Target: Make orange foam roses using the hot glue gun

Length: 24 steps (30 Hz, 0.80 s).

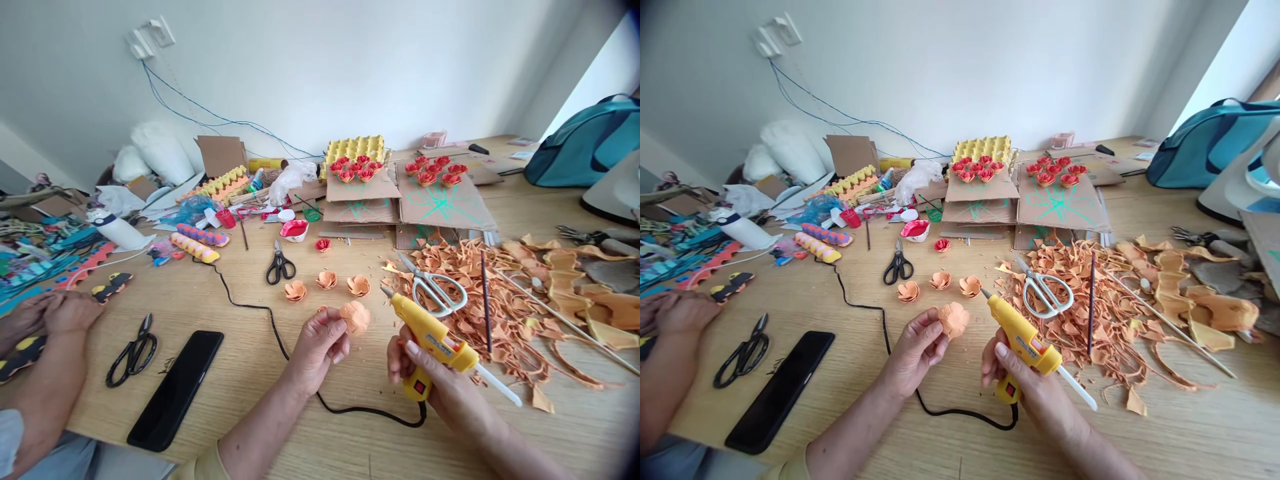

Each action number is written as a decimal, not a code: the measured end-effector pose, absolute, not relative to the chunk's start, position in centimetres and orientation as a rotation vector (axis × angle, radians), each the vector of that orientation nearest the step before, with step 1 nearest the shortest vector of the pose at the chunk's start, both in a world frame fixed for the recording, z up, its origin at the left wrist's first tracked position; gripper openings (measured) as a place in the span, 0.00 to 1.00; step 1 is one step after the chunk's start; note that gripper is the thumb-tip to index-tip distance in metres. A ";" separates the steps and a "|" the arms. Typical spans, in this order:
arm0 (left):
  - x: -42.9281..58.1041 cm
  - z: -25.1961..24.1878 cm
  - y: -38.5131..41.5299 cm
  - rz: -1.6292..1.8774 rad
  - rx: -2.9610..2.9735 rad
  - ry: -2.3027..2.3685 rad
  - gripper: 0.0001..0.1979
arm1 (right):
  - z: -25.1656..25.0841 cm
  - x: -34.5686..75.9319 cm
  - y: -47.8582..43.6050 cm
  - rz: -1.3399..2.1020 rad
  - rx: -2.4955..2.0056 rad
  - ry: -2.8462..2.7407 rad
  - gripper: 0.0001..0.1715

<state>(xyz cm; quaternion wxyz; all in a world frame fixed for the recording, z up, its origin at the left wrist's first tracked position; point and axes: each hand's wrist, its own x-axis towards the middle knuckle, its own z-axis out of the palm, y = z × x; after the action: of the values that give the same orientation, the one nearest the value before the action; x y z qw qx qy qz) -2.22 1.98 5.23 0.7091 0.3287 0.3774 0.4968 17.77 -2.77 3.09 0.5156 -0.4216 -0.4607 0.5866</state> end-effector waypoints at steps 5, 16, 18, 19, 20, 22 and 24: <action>-3.9 5.7 3.3 1.366 0.615 0.773 0.16 | 3.7 18.5 -1.9 1.524 -0.745 -0.834 0.13; -3.6 5.8 2.8 1.314 0.651 0.686 0.12 | 4.5 18.7 -2.0 1.409 -0.772 -0.864 0.13; -3.2 5.9 2.3 1.146 0.716 0.629 0.12 | 4.6 18.8 -2.2 1.396 -0.809 -0.936 0.14; -3.0 5.9 2.0 1.035 0.744 0.596 0.13 | 4.6 19.0 -2.3 1.395 -0.825 -0.966 0.14; -2.8 5.9 1.7 0.918 0.764 0.563 0.15 | 4.6 19.1 -2.4 1.404 -0.834 -0.988 0.14; -2.3 5.7 1.1 0.718 0.780 0.501 0.16 | 4.7 19.4 -2.6 1.437 -0.819 -1.003 0.14; -2.1 5.4 0.8 0.584 0.782 0.461 0.16 | 4.9 19.6 -2.7 1.471 -0.774 -0.991 0.13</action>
<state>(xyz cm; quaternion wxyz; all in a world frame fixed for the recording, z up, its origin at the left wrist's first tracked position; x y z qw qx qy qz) -2.11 0.79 5.45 0.8579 0.3721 0.2194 0.2782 19.64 -2.70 4.85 0.5674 -0.3293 -0.4216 0.6261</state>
